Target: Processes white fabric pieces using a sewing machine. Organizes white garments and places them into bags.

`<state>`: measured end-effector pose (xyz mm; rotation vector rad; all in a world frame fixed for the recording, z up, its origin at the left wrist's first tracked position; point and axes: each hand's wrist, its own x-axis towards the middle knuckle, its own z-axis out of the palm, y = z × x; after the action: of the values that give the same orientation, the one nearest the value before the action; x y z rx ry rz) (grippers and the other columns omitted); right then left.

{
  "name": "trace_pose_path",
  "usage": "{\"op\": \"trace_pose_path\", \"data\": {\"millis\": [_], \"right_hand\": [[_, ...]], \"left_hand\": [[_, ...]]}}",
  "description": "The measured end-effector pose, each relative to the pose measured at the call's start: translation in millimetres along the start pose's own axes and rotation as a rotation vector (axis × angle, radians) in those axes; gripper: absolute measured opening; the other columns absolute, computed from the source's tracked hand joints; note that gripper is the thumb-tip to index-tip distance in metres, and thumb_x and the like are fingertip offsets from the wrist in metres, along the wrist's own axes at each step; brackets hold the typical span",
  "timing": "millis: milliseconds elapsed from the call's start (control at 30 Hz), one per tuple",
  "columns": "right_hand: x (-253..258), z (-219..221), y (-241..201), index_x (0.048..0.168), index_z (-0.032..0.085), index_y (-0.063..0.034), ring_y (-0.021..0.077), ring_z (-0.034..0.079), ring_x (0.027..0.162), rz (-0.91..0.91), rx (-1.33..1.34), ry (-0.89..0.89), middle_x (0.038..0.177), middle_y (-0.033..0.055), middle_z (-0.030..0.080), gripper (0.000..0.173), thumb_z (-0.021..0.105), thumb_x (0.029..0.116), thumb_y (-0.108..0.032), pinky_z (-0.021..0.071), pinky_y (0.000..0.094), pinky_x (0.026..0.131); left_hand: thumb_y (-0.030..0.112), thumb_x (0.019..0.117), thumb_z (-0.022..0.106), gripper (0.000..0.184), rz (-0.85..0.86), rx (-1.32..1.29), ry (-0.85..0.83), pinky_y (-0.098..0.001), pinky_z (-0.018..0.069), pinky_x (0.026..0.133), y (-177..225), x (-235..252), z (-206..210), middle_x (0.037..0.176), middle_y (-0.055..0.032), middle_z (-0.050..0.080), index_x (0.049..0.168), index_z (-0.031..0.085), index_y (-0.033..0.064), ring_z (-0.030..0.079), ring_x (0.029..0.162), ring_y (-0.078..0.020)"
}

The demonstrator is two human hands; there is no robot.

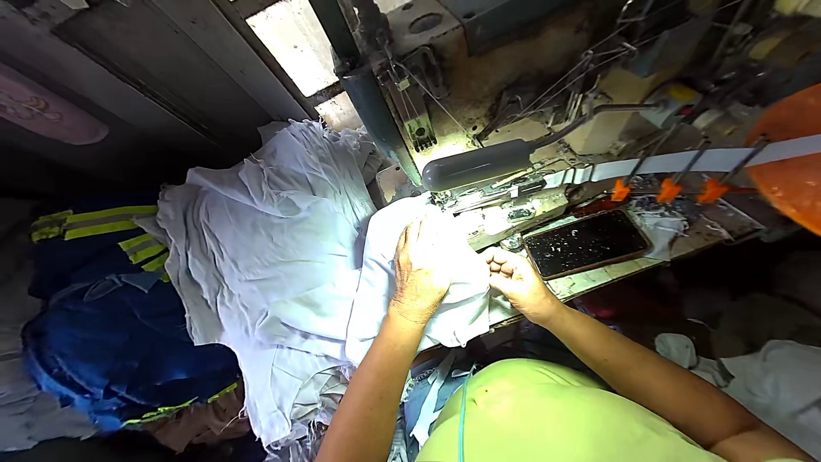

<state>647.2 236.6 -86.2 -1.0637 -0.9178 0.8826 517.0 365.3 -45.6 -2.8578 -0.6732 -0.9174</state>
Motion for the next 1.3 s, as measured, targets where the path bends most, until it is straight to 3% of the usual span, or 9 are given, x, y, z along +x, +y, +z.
{"op": "trace_pose_path", "data": {"millis": [200, 300, 567, 700, 833, 967, 1100, 1233, 1300], "right_hand": [[3.2, -0.8, 7.3, 0.106, 0.062, 0.0005, -0.0066, 0.052, 0.069, -0.133, -0.275, 0.019, 0.08, -0.0069, 0.059, 0.019, 0.057, 0.0962, -0.015, 0.0451, 0.0112, 0.066], [6.7, 1.1, 10.2, 0.097, 0.065, 0.0006, -0.0061, 0.052, 0.067, -0.173, -0.306, 0.06, 0.077, -0.0044, 0.059, 0.014, 0.054, 0.0966, -0.008, 0.0445, 0.0111, 0.064], [16.4, 8.9, -13.2, 0.093, 0.06, -0.0082, 0.004, 0.063, 0.069, 0.178, 0.3, 0.059, 0.077, -0.0034, 0.065, 0.026, 0.037, 0.1048, -0.006, 0.0548, 0.0217, 0.069], [20.2, 19.0, -16.1, 0.093, 0.06, -0.0066, 0.0072, 0.066, 0.072, 0.232, 0.468, 0.068, 0.08, 0.0019, 0.067, 0.027, 0.036, 0.106, -0.007, 0.0559, 0.0229, 0.069], [20.6, 25.9, -13.9, 0.099, 0.061, -0.0048, 0.0087, 0.069, 0.077, 0.254, 0.469, 0.077, 0.083, 0.0034, 0.069, 0.026, 0.036, 0.107, -0.006, 0.059, 0.0248, 0.073], [18.5, 11.4, 1.3, 0.098, 0.065, -0.0053, 0.0024, 0.06, 0.068, 0.088, 0.022, 0.08, 0.076, -0.0035, 0.063, 0.018, 0.048, 0.1041, -0.006, 0.0522, 0.0205, 0.067], [3.0, -4.7, 3.6, 0.111, 0.066, 0.0043, 0.0068, 0.068, 0.097, -0.363, -0.447, 0.148, 0.108, 0.0093, 0.069, 0.019, 0.057, 0.0971, -0.004, 0.0574, 0.023, 0.088], [3.0, 25.9, -5.4, 0.101, 0.071, 0.0039, 0.0117, 0.066, 0.076, -0.47, -0.604, -0.078, 0.089, 0.01, 0.068, 0.015, 0.06, 0.0949, -0.004, 0.0584, 0.0265, 0.07], [8.1, 38.7, -2.6, 0.106, 0.072, 0.0014, 0.0254, 0.07, 0.079, -0.352, -0.896, -0.306, 0.094, 0.0145, 0.07, 0.017, 0.062, 0.0973, -0.009, 0.0594, 0.0417, 0.069]], "left_hand": [[0.016, 0.0961, 0.051, 0.036, 0.005, 0.039, 0.016, -0.0533, 0.0449, 0.108, 6.0, -0.7, 3.9, 0.137, -0.0224, 0.063, 0.117, 0.072, -0.0055, 0.057, 0.133, -0.0397], [0.017, 0.0975, 0.048, 0.041, 0.015, 0.081, 0.002, -0.0548, 0.0433, 0.108, 7.8, 1.1, 4.7, 0.139, -0.0212, 0.062, 0.125, 0.069, -0.0049, 0.055, 0.134, -0.0397], [0.017, 0.0868, 0.066, 0.063, -0.177, -0.19, -0.167, -0.0559, 0.0372, 0.114, 3.1, 16.6, -15.1, 0.147, -0.0294, 0.051, 0.14, 0.051, -0.0137, 0.047, 0.14, -0.0419], [0.011, 0.096, 0.064, 0.033, -0.186, -0.192, -0.266, -0.0548, 0.0476, 0.104, -16.7, 45.4, -21.3, 0.126, -0.0274, 0.062, 0.122, 0.059, -0.0092, 0.061, 0.122, -0.0394], [0.009, 0.1011, 0.054, 0.023, -0.058, -0.218, -0.095, -0.051, 0.0529, 0.096, -34.3, 48.1, -16.8, 0.111, -0.024, 0.068, 0.114, 0.066, -0.0057, 0.068, 0.107, -0.0363], [0.001, 0.0953, 0.058, 0.02, 0.063, -0.224, 0.188, -0.0396, 0.0521, 0.1, -24.2, 16.0, -33.2, 0.115, -0.0208, 0.071, 0.106, 0.072, -0.0075, 0.068, 0.111, -0.0302], [0.002, 0.0935, 0.058, 0.015, 0.026, -0.489, -0.134, -0.0267, 0.0572, 0.084, -30.1, -37.4, -62.6, 0.092, -0.0101, 0.073, 0.098, 0.073, -0.0016, 0.07, 0.087, -0.0127], [-0.003, 0.0906, 0.057, 0.022, 0.067, -0.326, -0.35, -0.0426, 0.0573, 0.085, -44.9, -58.5, -49.5, 0.096, -0.0117, 0.074, 0.103, 0.075, 0.0011, 0.071, 0.093, -0.0265], [-0.006, 0.0884, 0.061, 0.022, 0.102, -0.152, -0.451, -0.0508, 0.0554, 0.085, -45.0, -59.1, -45.2, 0.099, -0.0156, 0.073, 0.105, 0.074, -0.0002, 0.069, 0.098, -0.0349]]}}
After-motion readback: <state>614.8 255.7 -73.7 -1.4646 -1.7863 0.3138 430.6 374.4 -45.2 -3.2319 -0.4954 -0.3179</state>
